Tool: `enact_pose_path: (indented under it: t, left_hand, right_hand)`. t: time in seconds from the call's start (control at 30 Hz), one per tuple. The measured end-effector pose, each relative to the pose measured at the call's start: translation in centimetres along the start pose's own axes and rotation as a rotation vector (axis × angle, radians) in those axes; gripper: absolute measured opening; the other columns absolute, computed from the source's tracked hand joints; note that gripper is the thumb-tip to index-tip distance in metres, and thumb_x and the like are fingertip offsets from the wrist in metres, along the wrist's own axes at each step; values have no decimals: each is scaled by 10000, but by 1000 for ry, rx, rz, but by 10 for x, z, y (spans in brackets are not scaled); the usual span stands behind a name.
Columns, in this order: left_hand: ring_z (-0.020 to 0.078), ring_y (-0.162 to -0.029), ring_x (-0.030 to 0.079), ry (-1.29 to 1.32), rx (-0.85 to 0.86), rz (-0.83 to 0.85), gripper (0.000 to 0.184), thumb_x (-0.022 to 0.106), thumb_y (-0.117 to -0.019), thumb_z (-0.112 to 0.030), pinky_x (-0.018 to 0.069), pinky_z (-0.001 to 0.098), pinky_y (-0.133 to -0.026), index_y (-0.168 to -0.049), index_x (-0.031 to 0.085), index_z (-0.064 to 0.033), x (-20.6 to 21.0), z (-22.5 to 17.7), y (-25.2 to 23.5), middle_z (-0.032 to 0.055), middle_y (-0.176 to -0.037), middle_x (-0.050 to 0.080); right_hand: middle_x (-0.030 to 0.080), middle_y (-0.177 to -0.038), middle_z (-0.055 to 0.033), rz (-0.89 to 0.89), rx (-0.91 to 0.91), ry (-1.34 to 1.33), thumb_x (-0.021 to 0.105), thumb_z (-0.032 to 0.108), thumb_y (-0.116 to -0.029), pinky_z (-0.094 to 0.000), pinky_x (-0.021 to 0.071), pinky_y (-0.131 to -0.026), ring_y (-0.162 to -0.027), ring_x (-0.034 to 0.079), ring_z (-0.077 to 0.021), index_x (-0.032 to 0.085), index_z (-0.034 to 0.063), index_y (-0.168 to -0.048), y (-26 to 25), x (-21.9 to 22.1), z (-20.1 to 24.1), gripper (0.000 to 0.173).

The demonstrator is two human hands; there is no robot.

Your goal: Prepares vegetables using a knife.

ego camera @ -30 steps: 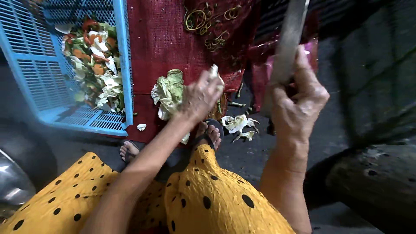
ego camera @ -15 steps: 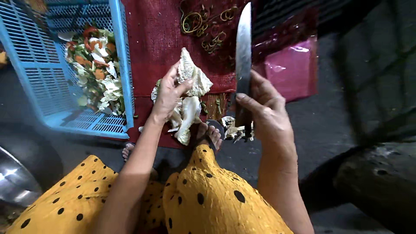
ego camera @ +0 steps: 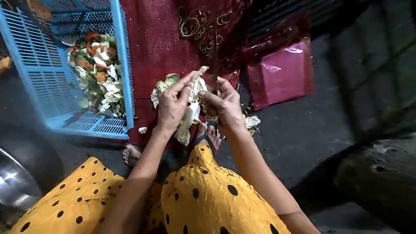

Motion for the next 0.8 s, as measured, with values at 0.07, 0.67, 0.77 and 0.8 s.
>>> enact_pose_path:
  t: [0.07,0.67,0.77,0.8]
  left_hand:
    - [210,-1144,670,-212,133,32,369,564,-986,47,541,336,-985,-1326,683,-32,1,-10,8,151,-1335,661]
    - [155,-852,711,283,-315,62,219,647,-1002,-91,628,322,-676,-1204,696,-24,1,-10,6,84,-1114,711]
    - [190,-1044,691,-128,36,34,248,713,-958,-88,590,356,-872,-1199,707,-29,3,-23,18,116,-1225,689]
    - [214,-1100,681,-209,128,3,237,725,-939,-67,583,365,-919,-1170,719,-16,6,-24,19,143,-1245,675]
  right_hand:
    - [624,-778,5,40,-21,4,597,56,-947,-156,349,-364,-417,392,-9,505,122,-1381,5,-1,1,448]
    - [668,-924,-13,55,-176,264,624,55,-941,-191,455,-423,-514,528,-53,516,188,-1410,9,-4,0,499]
    - [660,-903,-13,79,-134,202,551,126,-941,-191,406,-386,-464,471,-56,534,208,-1417,9,-2,3,484]
    - [657,-873,-16,82,-131,189,525,153,-946,-192,386,-370,-445,452,-55,551,203,-1406,8,-1,6,463]
Point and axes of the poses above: each hand's wrist, its own y-axis away from the middle knuckle, its own x-axis out of the palm, z = x × y, the point moved 3 cm from there along -y, towards the middle knuckle
